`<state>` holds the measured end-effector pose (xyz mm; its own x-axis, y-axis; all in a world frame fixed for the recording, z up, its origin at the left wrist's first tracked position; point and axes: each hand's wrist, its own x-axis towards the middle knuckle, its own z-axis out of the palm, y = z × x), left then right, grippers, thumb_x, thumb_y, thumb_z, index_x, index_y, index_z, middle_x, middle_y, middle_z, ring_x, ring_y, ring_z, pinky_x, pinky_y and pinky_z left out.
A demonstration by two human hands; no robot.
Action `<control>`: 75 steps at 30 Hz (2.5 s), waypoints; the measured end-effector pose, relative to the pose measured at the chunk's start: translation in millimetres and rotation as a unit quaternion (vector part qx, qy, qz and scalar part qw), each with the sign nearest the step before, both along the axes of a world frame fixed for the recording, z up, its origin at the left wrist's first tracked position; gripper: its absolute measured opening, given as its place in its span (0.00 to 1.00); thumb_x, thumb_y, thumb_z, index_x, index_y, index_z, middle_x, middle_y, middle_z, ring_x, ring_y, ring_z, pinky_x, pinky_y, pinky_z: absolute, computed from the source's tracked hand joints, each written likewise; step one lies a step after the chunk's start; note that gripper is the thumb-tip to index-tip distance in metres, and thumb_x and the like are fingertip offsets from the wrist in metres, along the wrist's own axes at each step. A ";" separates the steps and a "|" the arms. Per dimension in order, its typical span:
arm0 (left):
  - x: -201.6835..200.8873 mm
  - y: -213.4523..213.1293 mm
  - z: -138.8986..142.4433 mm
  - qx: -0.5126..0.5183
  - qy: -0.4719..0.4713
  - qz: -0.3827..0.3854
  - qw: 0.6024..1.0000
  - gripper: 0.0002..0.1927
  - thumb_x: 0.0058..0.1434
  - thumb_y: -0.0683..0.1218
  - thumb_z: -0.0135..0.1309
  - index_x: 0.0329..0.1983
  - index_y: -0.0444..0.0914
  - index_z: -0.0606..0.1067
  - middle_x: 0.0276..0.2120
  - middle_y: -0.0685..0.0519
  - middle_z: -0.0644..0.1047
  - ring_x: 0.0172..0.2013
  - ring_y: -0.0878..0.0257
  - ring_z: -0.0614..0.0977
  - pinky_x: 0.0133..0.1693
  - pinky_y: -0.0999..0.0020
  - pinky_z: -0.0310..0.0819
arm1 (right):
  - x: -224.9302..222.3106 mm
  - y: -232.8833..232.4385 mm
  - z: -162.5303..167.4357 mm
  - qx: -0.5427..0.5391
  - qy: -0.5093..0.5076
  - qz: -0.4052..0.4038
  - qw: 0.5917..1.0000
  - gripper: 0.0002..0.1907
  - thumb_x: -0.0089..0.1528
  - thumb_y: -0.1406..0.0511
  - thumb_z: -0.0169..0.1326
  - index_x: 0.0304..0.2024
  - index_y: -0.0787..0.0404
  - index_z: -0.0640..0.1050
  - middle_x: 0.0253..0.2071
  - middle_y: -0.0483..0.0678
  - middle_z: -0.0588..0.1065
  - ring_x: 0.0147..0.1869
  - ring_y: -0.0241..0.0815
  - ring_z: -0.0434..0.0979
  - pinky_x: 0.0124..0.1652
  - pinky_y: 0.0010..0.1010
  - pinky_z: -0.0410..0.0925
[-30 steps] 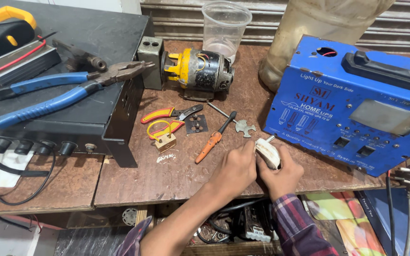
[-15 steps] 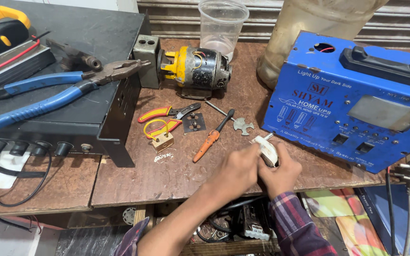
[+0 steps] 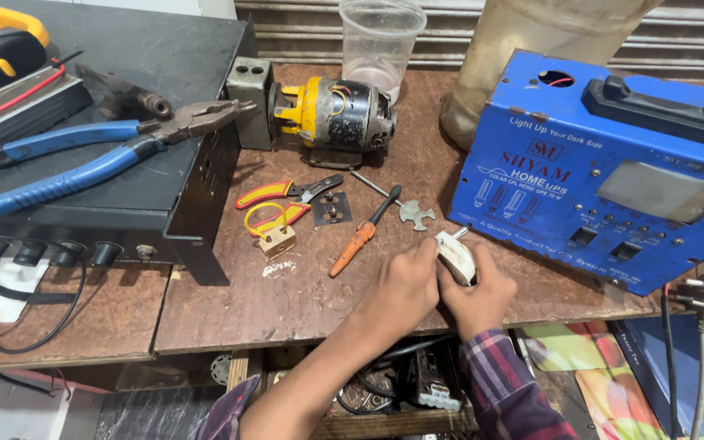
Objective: The person disassembles a white electrical component on a workbench using a screwdriver, then retrieves a cylindrical metal part from a drawer and repeatedly rubs its surface with a small metal piece. The person places the disassembled component into the drawer and continues rubbing the metal part.
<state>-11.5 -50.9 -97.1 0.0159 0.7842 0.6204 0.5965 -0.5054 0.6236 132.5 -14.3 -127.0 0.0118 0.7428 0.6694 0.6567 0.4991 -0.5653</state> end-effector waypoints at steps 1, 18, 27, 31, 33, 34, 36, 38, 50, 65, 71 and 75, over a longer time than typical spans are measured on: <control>-0.6 1.6 0.9 -0.016 -0.004 0.005 1.000 0.04 0.60 0.35 0.47 0.38 0.29 0.69 0.31 0.32 0.78 0.34 0.32 0.81 0.36 0.41 0.74 | 0.7 -0.1 -0.8 -0.005 0.008 0.008 1.000 0.17 0.53 0.64 0.68 0.43 0.62 0.79 0.36 0.57 0.80 0.40 0.50 0.85 0.39 0.36 0.74; 3.9 -2.7 5.8 -0.023 -0.005 -0.001 1.000 0.09 0.60 0.35 0.47 0.43 0.30 0.70 0.33 0.33 0.78 0.35 0.33 0.81 0.37 0.41 0.75 | 0.7 5.0 1.0 -0.028 0.024 0.011 0.999 0.18 0.54 0.65 0.65 0.46 0.62 0.79 0.32 0.56 0.79 0.37 0.47 0.85 0.38 0.36 0.74; 6.0 4.3 8.3 -0.115 -0.022 0.063 0.991 0.10 0.61 0.36 0.48 0.45 0.28 0.69 0.27 0.31 0.77 0.32 0.32 0.81 0.34 0.42 0.75 | -2.8 -4.5 1.1 -0.032 0.059 0.010 0.998 0.16 0.55 0.64 0.67 0.43 0.61 0.80 0.33 0.53 0.81 0.38 0.44 0.85 0.39 0.35 0.74; 6.9 -1.7 7.4 -0.026 -0.017 0.017 0.999 0.07 0.60 0.36 0.48 0.41 0.28 0.69 0.28 0.32 0.77 0.32 0.33 0.81 0.35 0.42 0.75 | -2.1 -2.1 -0.6 -0.037 0.049 -0.006 0.998 0.16 0.55 0.64 0.67 0.43 0.61 0.79 0.32 0.55 0.81 0.38 0.43 0.85 0.39 0.35 0.74; 5.7 -3.1 6.4 -0.007 -0.005 -0.012 1.000 0.06 0.61 0.36 0.48 0.41 0.29 0.70 0.29 0.33 0.78 0.33 0.33 0.81 0.36 0.42 0.75 | -0.4 -0.9 -1.2 -0.052 0.047 -0.013 0.997 0.16 0.55 0.65 0.65 0.44 0.61 0.79 0.32 0.55 0.80 0.39 0.42 0.85 0.39 0.35 0.74; 4.8 -3.3 5.5 -0.007 -0.015 -0.016 1.000 0.06 0.61 0.36 0.47 0.41 0.29 0.70 0.30 0.33 0.78 0.33 0.33 0.81 0.35 0.42 0.75 | 0.2 -1.6 -2.2 -0.049 0.051 -0.007 0.997 0.17 0.55 0.65 0.65 0.45 0.61 0.79 0.32 0.55 0.80 0.38 0.42 0.85 0.40 0.35 0.74; 2.6 -0.2 4.5 -0.015 -0.026 -0.020 0.999 0.06 0.62 0.36 0.47 0.41 0.29 0.71 0.30 0.33 0.78 0.32 0.33 0.81 0.35 0.42 0.75 | 1.3 -2.2 -3.2 -0.039 0.060 0.001 0.997 0.18 0.56 0.65 0.65 0.47 0.61 0.79 0.33 0.55 0.80 0.38 0.42 0.85 0.40 0.35 0.74; 0.6 4.9 4.0 -0.036 -0.032 -0.017 0.999 0.08 0.61 0.37 0.48 0.42 0.29 0.72 0.27 0.32 0.78 0.31 0.33 0.81 0.34 0.41 0.74 | 2.6 -2.9 -3.2 -0.036 0.054 0.002 0.998 0.18 0.55 0.65 0.66 0.47 0.61 0.79 0.34 0.54 0.81 0.39 0.42 0.85 0.41 0.34 0.74; -1.9 -4.5 12.7 0.003 -0.007 -0.050 0.999 0.06 0.62 0.38 0.48 0.39 0.29 0.72 0.27 0.33 0.78 0.31 0.35 0.82 0.35 0.43 0.76 | 1.9 -1.8 -3.1 -0.033 0.049 -0.009 0.998 0.19 0.54 0.65 0.65 0.48 0.61 0.80 0.36 0.54 0.81 0.40 0.42 0.85 0.42 0.33 0.74; -3.1 -2.3 8.9 -0.053 0.017 -0.028 0.998 0.07 0.62 0.38 0.47 0.41 0.28 0.70 0.26 0.33 0.78 0.29 0.36 0.83 0.34 0.44 0.77 | -0.1 -4.9 -4.0 -0.039 0.061 -0.011 0.997 0.19 0.55 0.65 0.66 0.48 0.60 0.80 0.36 0.53 0.82 0.41 0.41 0.85 0.42 0.33 0.74; -3.5 3.9 4.0 -0.098 -0.023 -0.014 0.995 0.08 0.64 0.39 0.47 0.43 0.29 0.73 0.23 0.31 0.77 0.30 0.33 0.82 0.35 0.41 0.76 | 1.8 -3.9 -2.3 -0.030 0.050 -0.009 0.998 0.19 0.55 0.65 0.68 0.47 0.60 0.80 0.35 0.53 0.81 0.40 0.41 0.85 0.42 0.33 0.74; -0.8 14.0 3.4 -0.114 0.103 0.029 0.988 0.10 0.59 0.40 0.49 0.41 0.29 0.72 0.26 0.33 0.78 0.30 0.34 0.82 0.35 0.41 0.76 | 0.8 -8.4 0.4 -0.032 0.109 -0.013 0.993 0.17 0.56 0.63 0.68 0.46 0.59 0.79 0.39 0.51 0.83 0.42 0.41 0.85 0.43 0.32 0.75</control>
<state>-12.3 -36.9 -93.6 0.0735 0.9063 0.4161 0.7460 -0.3268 0.5802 133.3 -22.7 -126.6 0.1697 0.7819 0.5998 0.5276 0.4420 -0.7254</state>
